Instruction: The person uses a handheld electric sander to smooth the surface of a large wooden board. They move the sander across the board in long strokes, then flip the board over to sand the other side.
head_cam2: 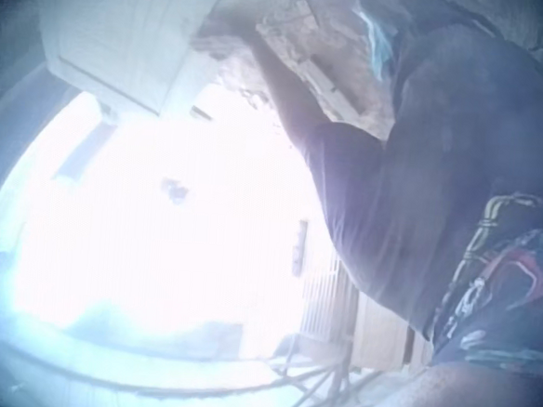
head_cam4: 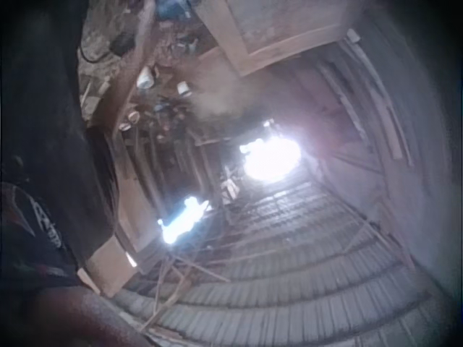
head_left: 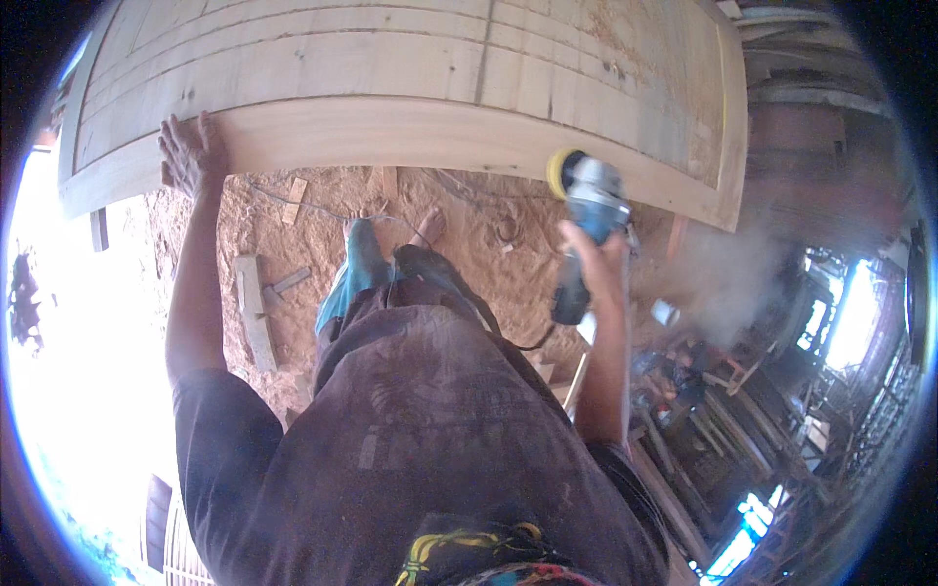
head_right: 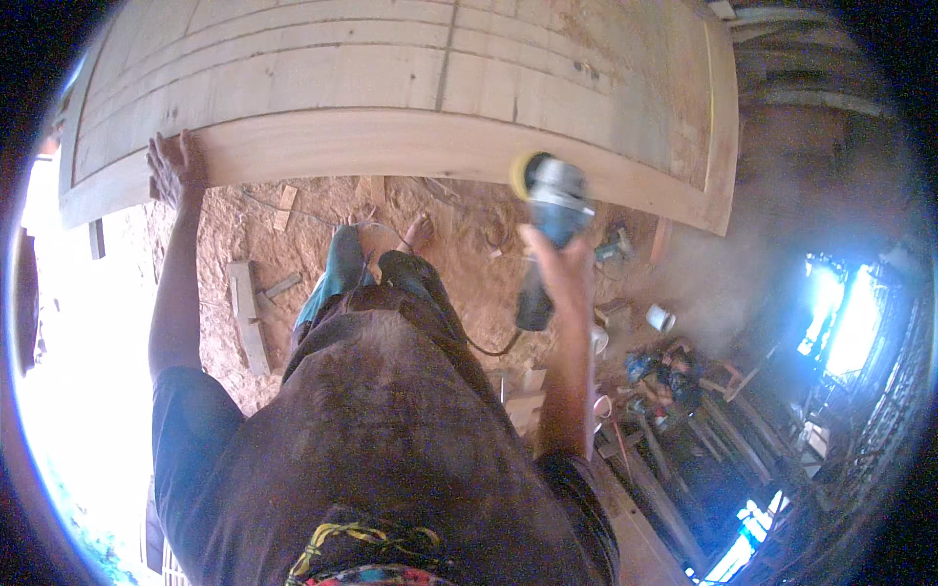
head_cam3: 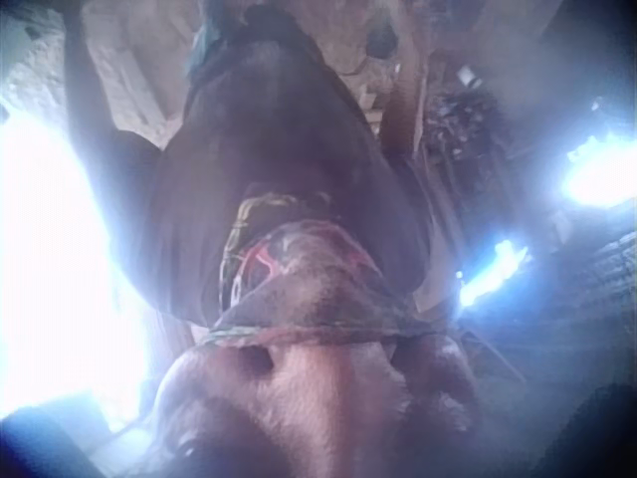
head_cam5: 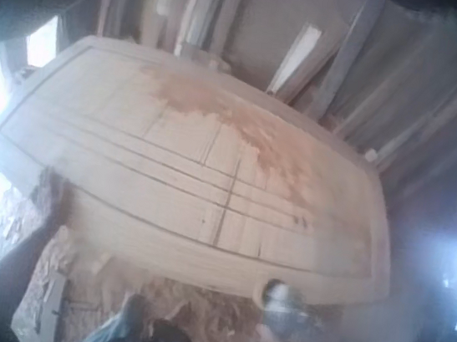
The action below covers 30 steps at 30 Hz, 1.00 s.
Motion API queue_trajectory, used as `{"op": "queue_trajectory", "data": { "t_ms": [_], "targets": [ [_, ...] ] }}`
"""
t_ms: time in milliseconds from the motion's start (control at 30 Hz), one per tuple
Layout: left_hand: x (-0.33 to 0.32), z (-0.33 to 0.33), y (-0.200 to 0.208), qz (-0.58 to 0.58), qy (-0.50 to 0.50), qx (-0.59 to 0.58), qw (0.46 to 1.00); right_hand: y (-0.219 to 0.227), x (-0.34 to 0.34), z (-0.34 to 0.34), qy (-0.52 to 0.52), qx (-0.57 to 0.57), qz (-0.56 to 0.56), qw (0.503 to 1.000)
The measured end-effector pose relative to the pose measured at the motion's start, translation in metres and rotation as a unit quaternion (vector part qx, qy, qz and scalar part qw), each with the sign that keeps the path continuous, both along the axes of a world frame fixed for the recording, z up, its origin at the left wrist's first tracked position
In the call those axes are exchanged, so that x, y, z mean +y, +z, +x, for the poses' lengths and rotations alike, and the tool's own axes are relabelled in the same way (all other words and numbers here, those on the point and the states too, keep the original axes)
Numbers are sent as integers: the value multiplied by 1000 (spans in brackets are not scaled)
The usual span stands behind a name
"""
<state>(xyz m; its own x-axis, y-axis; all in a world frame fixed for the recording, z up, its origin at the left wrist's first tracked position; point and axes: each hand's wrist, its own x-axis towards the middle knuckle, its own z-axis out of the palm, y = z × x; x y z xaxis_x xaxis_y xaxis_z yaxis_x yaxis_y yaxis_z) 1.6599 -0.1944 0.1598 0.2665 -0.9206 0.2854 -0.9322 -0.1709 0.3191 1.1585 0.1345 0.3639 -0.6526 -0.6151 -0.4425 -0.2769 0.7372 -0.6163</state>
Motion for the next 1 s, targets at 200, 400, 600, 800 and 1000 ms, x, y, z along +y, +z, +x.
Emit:
{"op": "queue_trajectory", "data": {
  "t_ms": [200,400,600,800,1000],
  "targets": [
    [5,-13,5,-43,-22,53,997,-27,-122,162,279,13,-45,959],
    [9,-13,6,-52,-26,71,996,-30,-147,201,284,66,3,957],
    [10,-12,9,-22,-18,56,998,-13,-109,139,189,97,34,977],
    [13,-19,18,-14,-19,58,998,-11,-69,67,126,125,48,983],
    [3,-1,-2,-29,-31,44,998,-12,-31,-4,90,151,29,984]
  ]
}}
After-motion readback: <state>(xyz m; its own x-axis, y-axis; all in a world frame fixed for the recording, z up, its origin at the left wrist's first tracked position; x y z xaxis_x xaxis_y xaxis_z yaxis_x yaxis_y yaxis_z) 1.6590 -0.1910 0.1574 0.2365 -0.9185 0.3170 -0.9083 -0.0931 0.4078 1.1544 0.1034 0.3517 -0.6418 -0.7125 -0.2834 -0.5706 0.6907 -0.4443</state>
